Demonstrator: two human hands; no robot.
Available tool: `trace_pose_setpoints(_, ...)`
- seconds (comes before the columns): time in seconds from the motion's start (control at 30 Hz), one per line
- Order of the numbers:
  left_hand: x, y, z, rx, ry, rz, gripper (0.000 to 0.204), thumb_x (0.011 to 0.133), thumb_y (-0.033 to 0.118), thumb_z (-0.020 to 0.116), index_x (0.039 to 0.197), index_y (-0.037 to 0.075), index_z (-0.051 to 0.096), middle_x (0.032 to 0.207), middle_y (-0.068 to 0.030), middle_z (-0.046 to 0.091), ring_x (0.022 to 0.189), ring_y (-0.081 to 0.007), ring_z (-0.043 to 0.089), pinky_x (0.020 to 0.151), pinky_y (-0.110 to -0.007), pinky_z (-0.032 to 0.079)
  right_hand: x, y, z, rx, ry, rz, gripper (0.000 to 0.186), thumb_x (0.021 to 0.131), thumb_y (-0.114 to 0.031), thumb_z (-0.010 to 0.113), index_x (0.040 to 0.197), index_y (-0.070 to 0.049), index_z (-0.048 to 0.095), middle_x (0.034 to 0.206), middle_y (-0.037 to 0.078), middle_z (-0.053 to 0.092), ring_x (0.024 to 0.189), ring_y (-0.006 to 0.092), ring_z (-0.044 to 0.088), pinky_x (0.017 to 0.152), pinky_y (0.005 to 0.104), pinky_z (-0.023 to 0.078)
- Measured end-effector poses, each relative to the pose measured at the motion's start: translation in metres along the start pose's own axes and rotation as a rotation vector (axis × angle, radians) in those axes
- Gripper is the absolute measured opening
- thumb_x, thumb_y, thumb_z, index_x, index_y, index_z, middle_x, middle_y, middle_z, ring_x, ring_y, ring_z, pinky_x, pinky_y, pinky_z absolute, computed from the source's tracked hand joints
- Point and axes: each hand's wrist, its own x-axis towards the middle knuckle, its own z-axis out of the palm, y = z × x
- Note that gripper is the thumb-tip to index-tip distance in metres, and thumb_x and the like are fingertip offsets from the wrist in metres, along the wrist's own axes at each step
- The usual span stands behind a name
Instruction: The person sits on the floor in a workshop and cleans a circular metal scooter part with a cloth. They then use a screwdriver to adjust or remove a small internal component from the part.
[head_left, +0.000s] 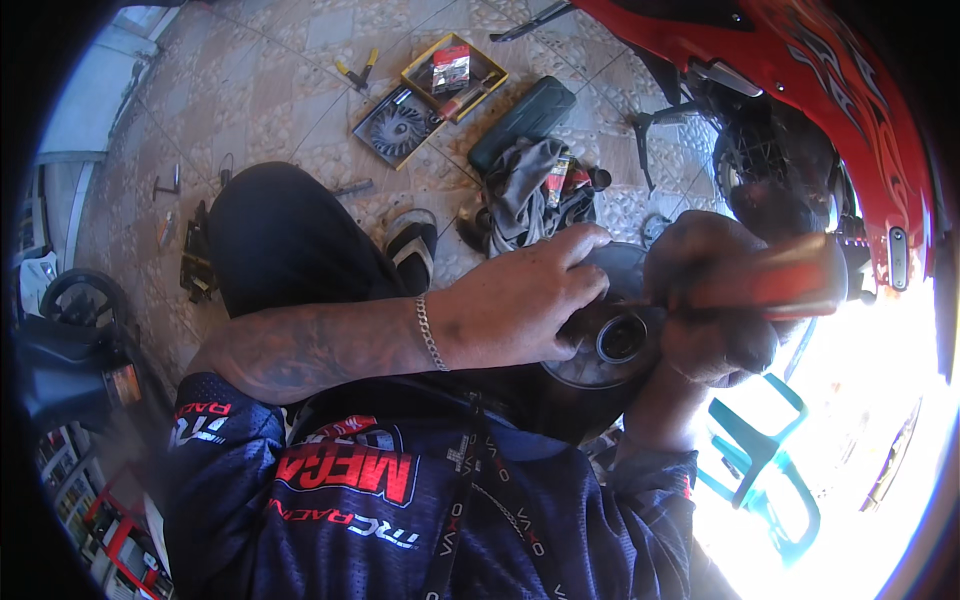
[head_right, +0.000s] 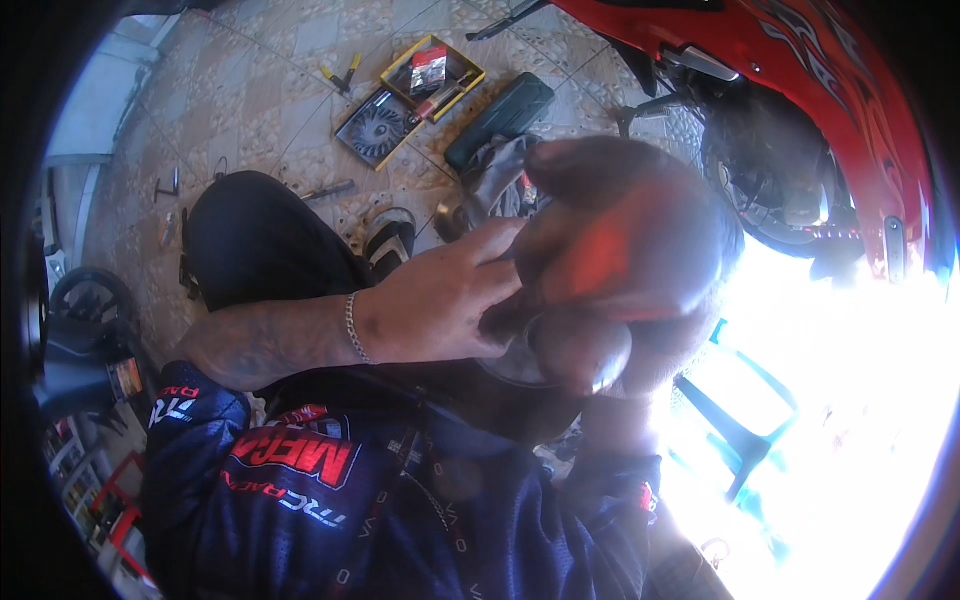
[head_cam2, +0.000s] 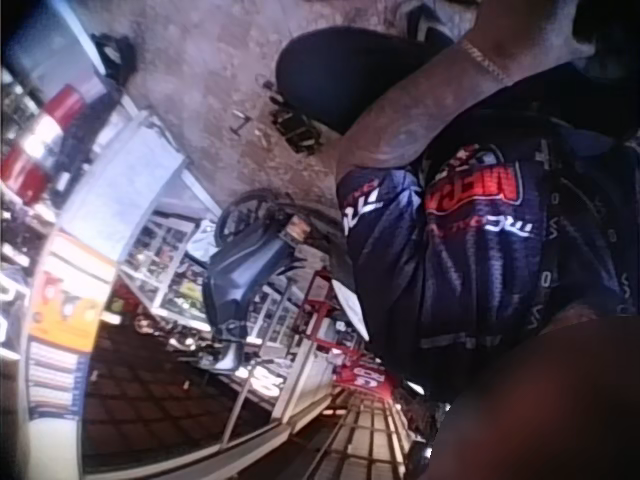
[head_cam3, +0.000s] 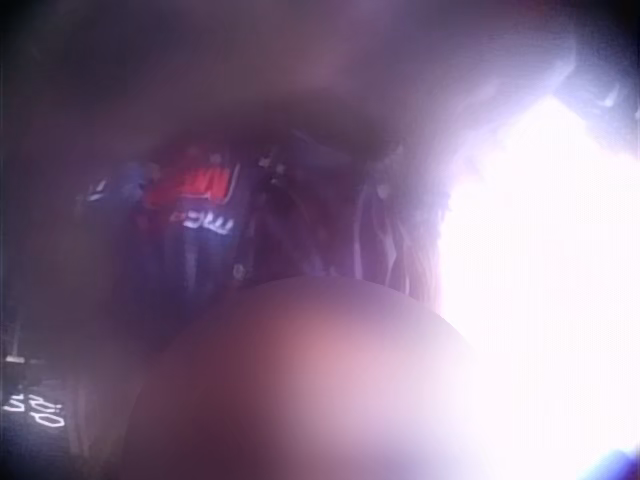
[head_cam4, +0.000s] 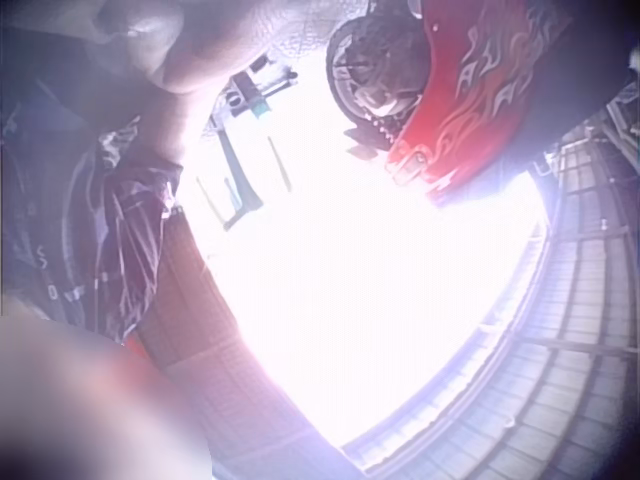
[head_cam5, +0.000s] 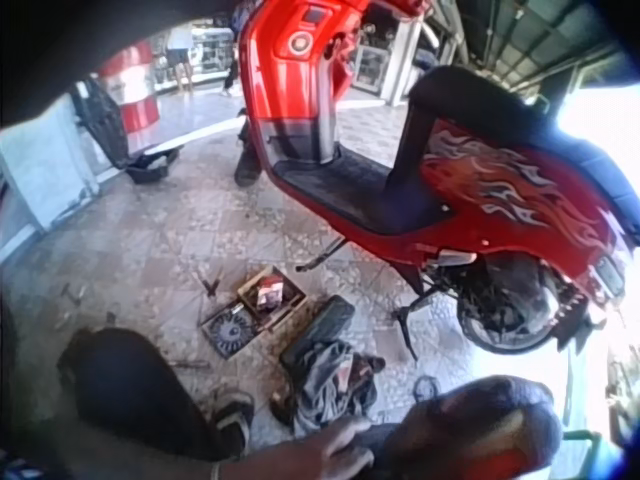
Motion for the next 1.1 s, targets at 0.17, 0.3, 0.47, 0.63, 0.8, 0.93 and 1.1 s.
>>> trace_pose_setpoints(0.17, 0.002, -0.007, -0.003, -0.059, -0.064, -0.034, 0.053, 0.072, 0.015, 0.087, 0.113, 0.000, 0.058, 0.145, -0.0245, 0.044, 0.125, -0.0411, 0.058, 0.099, -0.044, 0.054, -0.011, -0.003, -0.001, 0.234, 0.002, -0.022, 0.068, 0.077, -0.035, 0.074, 0.135, -0.011, 0.048, 0.096, 0.018, 0.062, 0.077, 0.0279, 0.060, 0.064, 0.0390, 0.049)
trace_pose_setpoints(0.3, 0.002, -0.007, -0.002, -0.069, -0.105, -0.069, 0.057, 0.072, 0.014, 0.087, 0.117, 0.001, 0.056, 0.146, -0.0233, 0.043, 0.125, -0.0405, 0.058, 0.100, -0.043, 0.054, -0.020, -0.022, -0.009, 0.328, -0.135, -0.030, 0.071, 0.067, -0.021, 0.081, 0.132, -0.019, 0.052, 0.104, 0.018, 0.061, 0.089, 0.0330, 0.060, 0.071, 0.0442, 0.052)
trace_pose_setpoints(0.47, 0.002, -0.008, 0.000, -0.065, -0.050, -0.036, 0.052, 0.071, 0.014, 0.088, 0.111, -0.002, 0.059, 0.143, -0.0252, 0.045, 0.116, -0.0405, 0.064, 0.097, -0.043, 0.056, -0.020, -0.021, -0.021, 0.021, -0.239, -0.270, 0.044, 0.086, -0.026, 0.073, 0.122, -0.018, 0.049, 0.086, 0.019, 0.060, 0.066, 0.0343, 0.061, 0.053, 0.0458, 0.055)
trace_pose_setpoints(0.63, 0.003, -0.008, 0.001, -0.065, -0.046, -0.021, 0.051, 0.072, 0.014, 0.088, 0.110, -0.002, 0.059, 0.142, -0.0250, 0.045, 0.117, -0.0399, 0.063, 0.097, -0.042, 0.056, -0.021, -0.017, -0.038, -0.032, -0.190, -0.193, 0.032, 0.099, -0.035, 0.057, 0.119, -0.012, 0.047, 0.078, 0.020, 0.059, 0.056, 0.0323, 0.058, 0.050, 0.0450, 0.054)
trace_pose_setpoints(0.8, 0.004, -0.006, 0.001, -0.078, -0.094, -0.055, 0.051, 0.073, 0.013, 0.087, 0.114, 0.002, 0.058, 0.145, -0.0227, 0.043, 0.126, -0.0396, 0.058, 0.101, -0.043, 0.053, -0.008, -0.015, -0.046, 0.025, -0.101, 0.030, 0.039, 0.098, -0.040, 0.055, 0.120, -0.009, 0.048, 0.078, 0.019, 0.061, 0.055, 0.0298, 0.058, 0.050, 0.0426, 0.053)
trace_pose_setpoints(0.93, 0.003, -0.005, 0.001, -0.078, -0.083, -0.071, 0.051, 0.072, 0.013, 0.086, 0.113, 0.002, 0.058, 0.145, -0.0224, 0.044, 0.124, -0.0392, 0.059, 0.099, -0.043, 0.054, 0.000, -0.020, -0.030, 0.013, -0.111, 0.099, 0.047, 0.096, -0.044, 0.056, 0.124, -0.008, 0.046, 0.079, 0.018, 0.062, 0.054, 0.0275, 0.058, 0.049, 0.0402, 0.051)
trace_pose_setpoints(1.1, 0.002, -0.006, 0.002, -0.107, -0.081, -0.080, 0.051, 0.072, 0.013, 0.086, 0.113, 0.002, 0.058, 0.144, -0.0220, 0.043, 0.120, -0.0390, 0.061, 0.098, -0.043, 0.054, 0.011, -0.024, -0.008, -0.011, -0.156, 0.153, 0.056, 0.094, -0.048, 0.058, 0.128, -0.006, 0.045, 0.081, 0.016, 0.064, 0.054, 0.0246, 0.058, 0.048, 0.0372, 0.050)
